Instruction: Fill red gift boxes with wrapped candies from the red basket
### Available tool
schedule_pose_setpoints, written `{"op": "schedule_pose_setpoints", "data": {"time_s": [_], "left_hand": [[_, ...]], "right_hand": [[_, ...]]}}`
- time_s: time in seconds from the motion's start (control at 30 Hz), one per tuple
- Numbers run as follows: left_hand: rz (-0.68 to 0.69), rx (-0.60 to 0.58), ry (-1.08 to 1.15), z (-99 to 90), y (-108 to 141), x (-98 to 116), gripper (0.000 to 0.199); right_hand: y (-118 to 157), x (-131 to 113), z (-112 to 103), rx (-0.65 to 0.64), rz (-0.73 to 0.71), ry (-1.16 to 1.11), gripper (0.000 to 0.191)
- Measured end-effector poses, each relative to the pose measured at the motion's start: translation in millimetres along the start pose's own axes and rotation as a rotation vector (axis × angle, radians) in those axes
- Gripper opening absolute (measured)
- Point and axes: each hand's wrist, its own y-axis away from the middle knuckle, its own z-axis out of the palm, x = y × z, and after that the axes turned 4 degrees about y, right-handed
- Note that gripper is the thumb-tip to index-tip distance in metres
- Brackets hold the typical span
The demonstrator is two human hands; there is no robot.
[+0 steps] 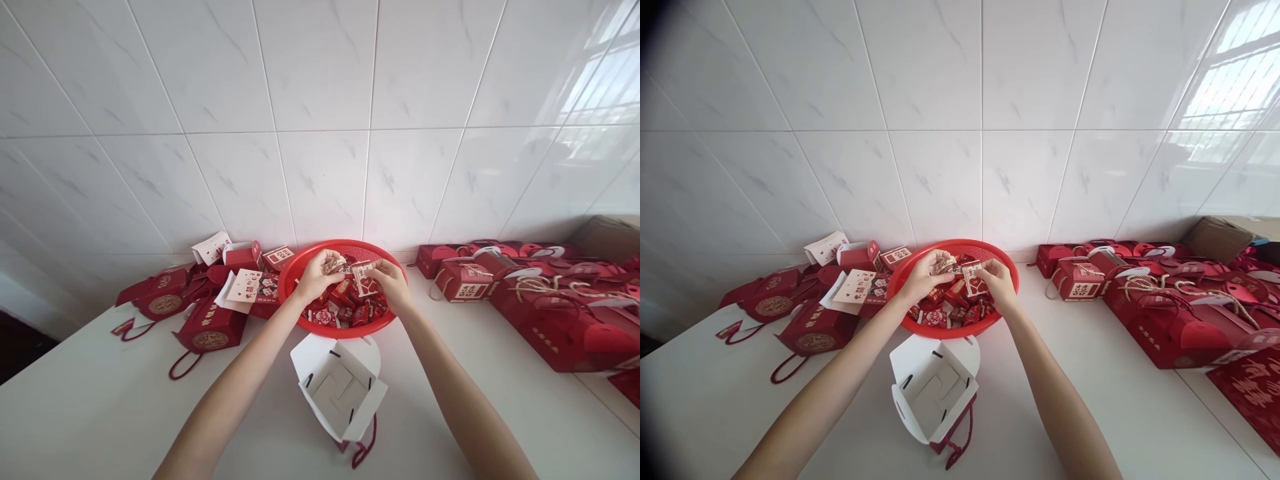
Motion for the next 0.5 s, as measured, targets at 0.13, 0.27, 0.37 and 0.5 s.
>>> {"op": "schedule_pose_setpoints", "data": {"time_s": [0.13,0.27,0.37,0.5], "left_hand": [[0.054,-0.022,-0.041,1.1,2.2,2.4,0.039],[-0.009,-0.1,-0.081,0.9,3.7,2.2,0.048],[-0.015,-0.136,-0.114,0.8,4.7,2.9,0.055],[-0.055,-0.157,-0.107,1.8,5.0,3.2,0.048]], "right_hand": [[-1.4,2.3,-0.8,-0.051,-0.003,0.025,0.028],[-2.0,3.3,-1.5,-0.074,-0.004,0.015,0.031],[-2.0,3.5,-1.7,-0.083,-0.007,0.008,0.033],[-1.4,3.5,-2.0,-0.08,-0.03,-0.024,0.033]]}}
